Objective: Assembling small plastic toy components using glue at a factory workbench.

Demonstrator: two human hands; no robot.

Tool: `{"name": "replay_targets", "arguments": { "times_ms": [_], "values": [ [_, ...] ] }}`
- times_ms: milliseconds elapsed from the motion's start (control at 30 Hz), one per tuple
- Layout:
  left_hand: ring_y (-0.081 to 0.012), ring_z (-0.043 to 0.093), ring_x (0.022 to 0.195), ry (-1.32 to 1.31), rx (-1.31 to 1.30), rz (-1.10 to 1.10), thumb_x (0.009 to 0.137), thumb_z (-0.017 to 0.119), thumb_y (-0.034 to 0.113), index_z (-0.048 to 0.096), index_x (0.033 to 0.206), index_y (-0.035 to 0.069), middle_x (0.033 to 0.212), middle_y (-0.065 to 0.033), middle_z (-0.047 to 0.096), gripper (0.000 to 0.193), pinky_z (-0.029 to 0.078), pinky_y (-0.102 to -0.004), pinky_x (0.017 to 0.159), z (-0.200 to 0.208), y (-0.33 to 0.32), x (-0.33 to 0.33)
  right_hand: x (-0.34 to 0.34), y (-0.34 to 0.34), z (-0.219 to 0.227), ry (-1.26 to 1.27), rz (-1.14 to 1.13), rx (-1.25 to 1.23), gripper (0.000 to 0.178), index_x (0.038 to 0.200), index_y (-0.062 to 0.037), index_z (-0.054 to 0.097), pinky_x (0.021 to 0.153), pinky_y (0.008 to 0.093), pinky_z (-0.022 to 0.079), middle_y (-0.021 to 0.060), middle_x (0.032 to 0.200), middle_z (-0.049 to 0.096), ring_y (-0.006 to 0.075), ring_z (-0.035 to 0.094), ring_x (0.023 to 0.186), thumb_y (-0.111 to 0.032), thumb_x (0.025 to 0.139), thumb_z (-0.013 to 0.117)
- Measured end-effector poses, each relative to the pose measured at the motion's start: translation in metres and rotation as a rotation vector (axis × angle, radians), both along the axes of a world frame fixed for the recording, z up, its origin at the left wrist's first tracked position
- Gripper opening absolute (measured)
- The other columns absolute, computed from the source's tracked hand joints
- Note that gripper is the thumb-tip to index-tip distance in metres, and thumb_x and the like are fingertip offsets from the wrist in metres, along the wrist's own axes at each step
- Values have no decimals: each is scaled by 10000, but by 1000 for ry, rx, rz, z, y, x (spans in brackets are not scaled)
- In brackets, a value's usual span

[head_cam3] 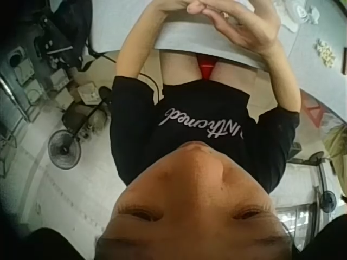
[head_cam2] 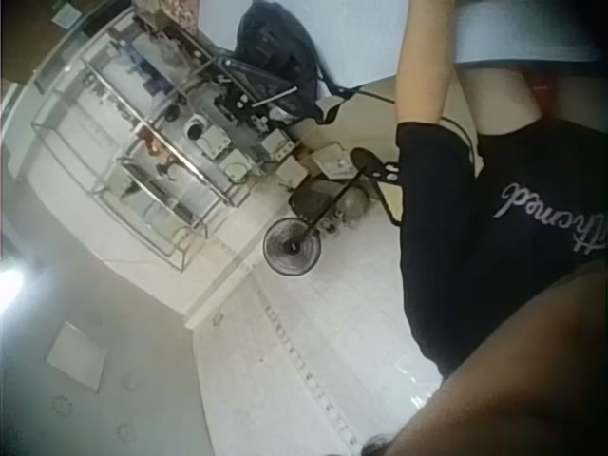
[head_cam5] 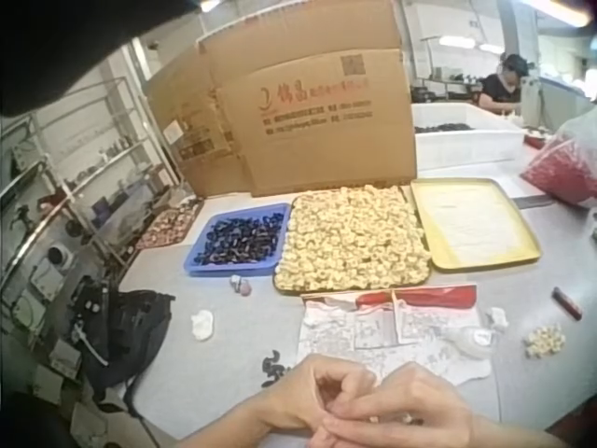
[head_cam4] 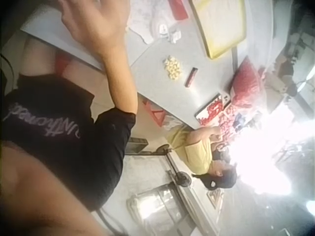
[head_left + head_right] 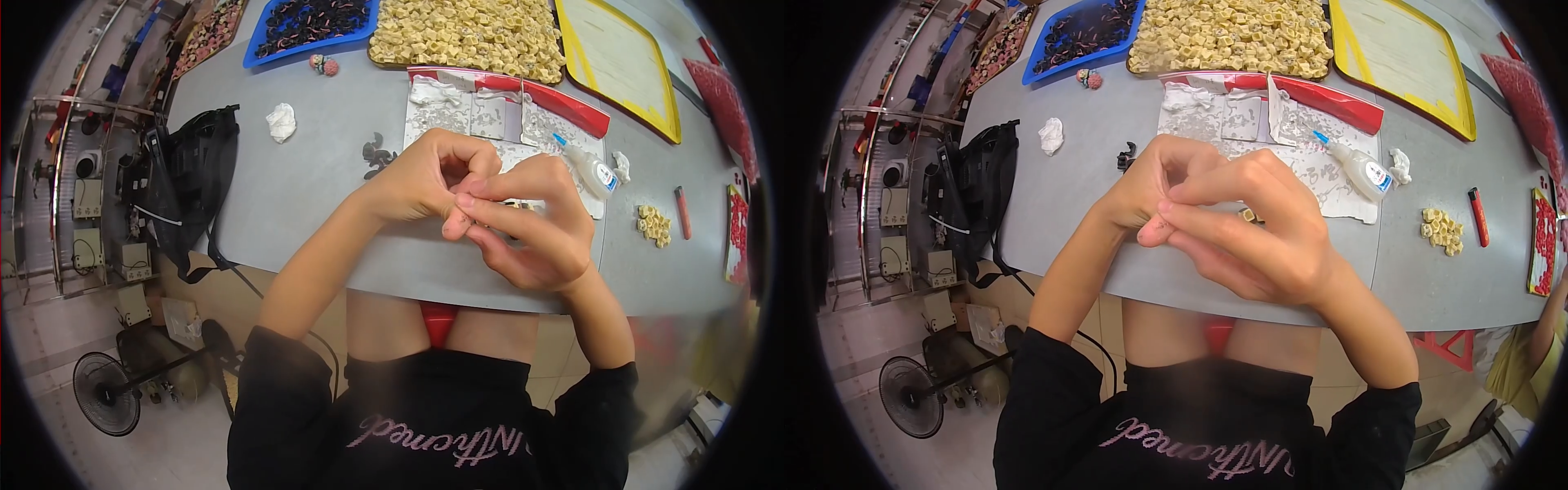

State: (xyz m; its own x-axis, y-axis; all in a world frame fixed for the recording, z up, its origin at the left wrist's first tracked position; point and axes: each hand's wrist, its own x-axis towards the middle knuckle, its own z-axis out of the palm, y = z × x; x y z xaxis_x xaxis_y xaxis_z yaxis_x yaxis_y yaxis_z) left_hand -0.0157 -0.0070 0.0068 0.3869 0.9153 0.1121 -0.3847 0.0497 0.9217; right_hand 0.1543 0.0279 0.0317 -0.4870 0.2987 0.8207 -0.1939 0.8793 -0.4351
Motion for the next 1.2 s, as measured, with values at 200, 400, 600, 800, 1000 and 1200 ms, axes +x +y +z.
{"name": "replay_targets", "arguments": {
  "times_ms": [200, 400, 600, 800, 1000, 1200],
  "values": [
    [-20, 385, 595, 13, 5, 0, 570, 852, 94, 439, 622, 101, 638, 64, 442, 416, 306, -184, 521, 0, 3, 0, 1, 3, 0, 8, 5, -2, 335, 923, -51, 680, 589, 286, 431, 54, 907, 614, 193, 554, 689, 15, 601, 743],
    [-60, 442, 687, 36, 117, 108, 562, 870, 135, 472, 694, 110, 751, 37, 492, 420, 360, -204, 603, -1, 9, 0, 9, 5, 5, -19, -60, -42, 357, 946, -44, 692, 607, 288, 472, 93, 904, 618, 199, 582, 732, 69, 609, 715],
    [-78, 466, 705, 78, 91, 157, 611, 847, 107, 498, 717, 99, 751, 21, 508, 365, 378, -221, 634, 8, 0, -10, 4, 2, 11, -21, 66, -294, 249, 923, -39, 672, 668, 303, 498, 89, 885, 592, 215, 595, 779, 58, 695, 689],
    [-74, 497, 717, 278, 121, 311, 648, 785, 41, 533, 701, 71, 739, 24, 538, 259, 402, -221, 662, 7, -2, -5, 2, 6, 3, -78, 73, -346, 269, 901, -59, 697, 662, 286, 492, 79, 870, 634, 196, 602, 783, 74, 667, 682],
    [-94, 480, 685, 45, 253, 358, 613, 857, 292, 525, 710, 76, 729, 15, 515, 408, 381, -233, 594, 10, -3, -12, 5, 17, 9, -116, 73, -307, 223, 924, -58, 679, 672, 293, 483, 71, 877, 624, 205, 611, 780, 17, 714, 680],
    [-76, 442, 642, -43, 77, -76, 502, 802, 635, 452, 673, 113, 716, 23, 481, 651, 355, -218, 565, 9, 1, -1, 10, 11, 31, -112, 29, -109, 286, 919, -35, 675, 653, 287, 490, 89, 879, 638, 210, 616, 764, 66, 651, 690]
  ]
}}
